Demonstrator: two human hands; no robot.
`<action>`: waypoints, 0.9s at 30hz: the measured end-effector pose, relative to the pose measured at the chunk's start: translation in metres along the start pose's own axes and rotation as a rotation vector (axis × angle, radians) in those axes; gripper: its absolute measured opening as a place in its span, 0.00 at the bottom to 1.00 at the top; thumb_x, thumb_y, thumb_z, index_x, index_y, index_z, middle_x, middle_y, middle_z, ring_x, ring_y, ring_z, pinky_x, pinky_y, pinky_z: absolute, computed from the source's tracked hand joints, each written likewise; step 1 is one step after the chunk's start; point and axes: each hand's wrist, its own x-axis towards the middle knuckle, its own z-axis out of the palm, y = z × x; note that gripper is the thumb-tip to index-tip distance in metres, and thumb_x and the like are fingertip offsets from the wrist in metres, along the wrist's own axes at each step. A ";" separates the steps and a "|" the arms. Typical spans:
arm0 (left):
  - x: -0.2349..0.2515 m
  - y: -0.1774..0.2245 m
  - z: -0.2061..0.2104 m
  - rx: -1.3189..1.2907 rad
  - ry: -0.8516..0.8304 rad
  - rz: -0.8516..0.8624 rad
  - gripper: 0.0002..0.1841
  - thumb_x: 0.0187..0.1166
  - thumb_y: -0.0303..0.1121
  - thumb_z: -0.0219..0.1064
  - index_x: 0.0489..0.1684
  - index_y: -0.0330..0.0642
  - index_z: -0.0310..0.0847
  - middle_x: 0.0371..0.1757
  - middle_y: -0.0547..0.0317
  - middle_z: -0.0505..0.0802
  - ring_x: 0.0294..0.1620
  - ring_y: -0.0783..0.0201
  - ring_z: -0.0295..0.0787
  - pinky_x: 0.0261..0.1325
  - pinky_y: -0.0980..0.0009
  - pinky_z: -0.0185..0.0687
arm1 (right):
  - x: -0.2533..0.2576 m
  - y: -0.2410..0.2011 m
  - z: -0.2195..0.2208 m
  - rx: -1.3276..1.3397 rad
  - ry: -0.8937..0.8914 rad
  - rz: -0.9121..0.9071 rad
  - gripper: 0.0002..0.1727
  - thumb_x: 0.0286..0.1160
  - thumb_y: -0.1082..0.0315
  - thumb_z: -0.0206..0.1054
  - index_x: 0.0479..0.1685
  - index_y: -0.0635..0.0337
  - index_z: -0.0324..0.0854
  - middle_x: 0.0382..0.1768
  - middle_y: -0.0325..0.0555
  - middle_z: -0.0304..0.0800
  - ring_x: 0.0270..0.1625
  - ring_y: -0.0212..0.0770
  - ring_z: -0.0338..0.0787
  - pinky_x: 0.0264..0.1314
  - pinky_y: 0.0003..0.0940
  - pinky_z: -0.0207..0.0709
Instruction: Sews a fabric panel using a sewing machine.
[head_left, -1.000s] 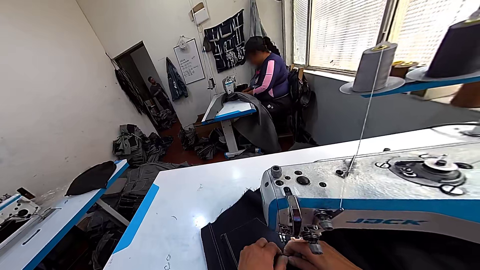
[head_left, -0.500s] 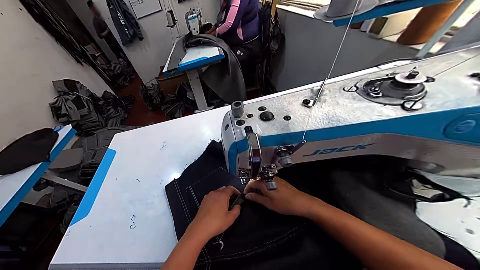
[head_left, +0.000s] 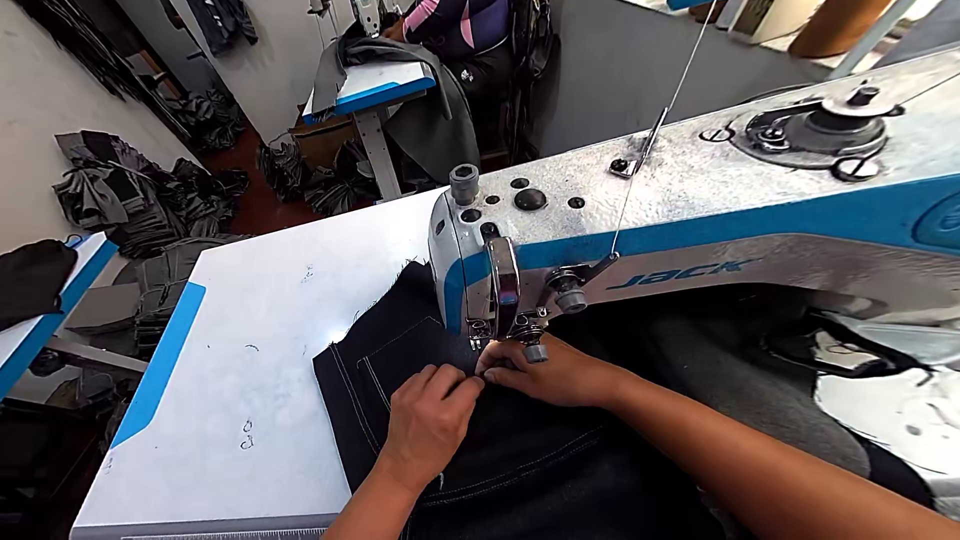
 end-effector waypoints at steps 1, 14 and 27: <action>-0.001 0.001 -0.003 0.073 -0.005 0.092 0.07 0.73 0.29 0.69 0.35 0.49 0.96 0.33 0.61 0.92 0.33 0.63 0.89 0.32 0.70 0.83 | 0.000 0.000 0.000 0.002 -0.001 0.003 0.11 0.85 0.57 0.65 0.46 0.52 0.90 0.34 0.40 0.89 0.39 0.38 0.87 0.49 0.42 0.79; -0.002 0.006 -0.010 -0.014 -0.124 -0.112 0.13 0.71 0.46 0.71 0.40 0.50 0.95 0.33 0.64 0.93 0.30 0.65 0.90 0.29 0.67 0.86 | -0.003 -0.003 0.009 -0.115 0.146 -0.102 0.12 0.85 0.58 0.66 0.43 0.53 0.91 0.36 0.43 0.92 0.44 0.43 0.91 0.50 0.48 0.80; 0.018 0.010 -0.011 -0.169 -0.334 -0.461 0.10 0.74 0.41 0.76 0.39 0.46 0.95 0.31 0.61 0.92 0.29 0.62 0.88 0.35 0.56 0.83 | -0.004 0.005 0.002 -0.112 0.095 -0.219 0.10 0.86 0.64 0.64 0.48 0.56 0.91 0.38 0.45 0.92 0.41 0.43 0.91 0.50 0.46 0.83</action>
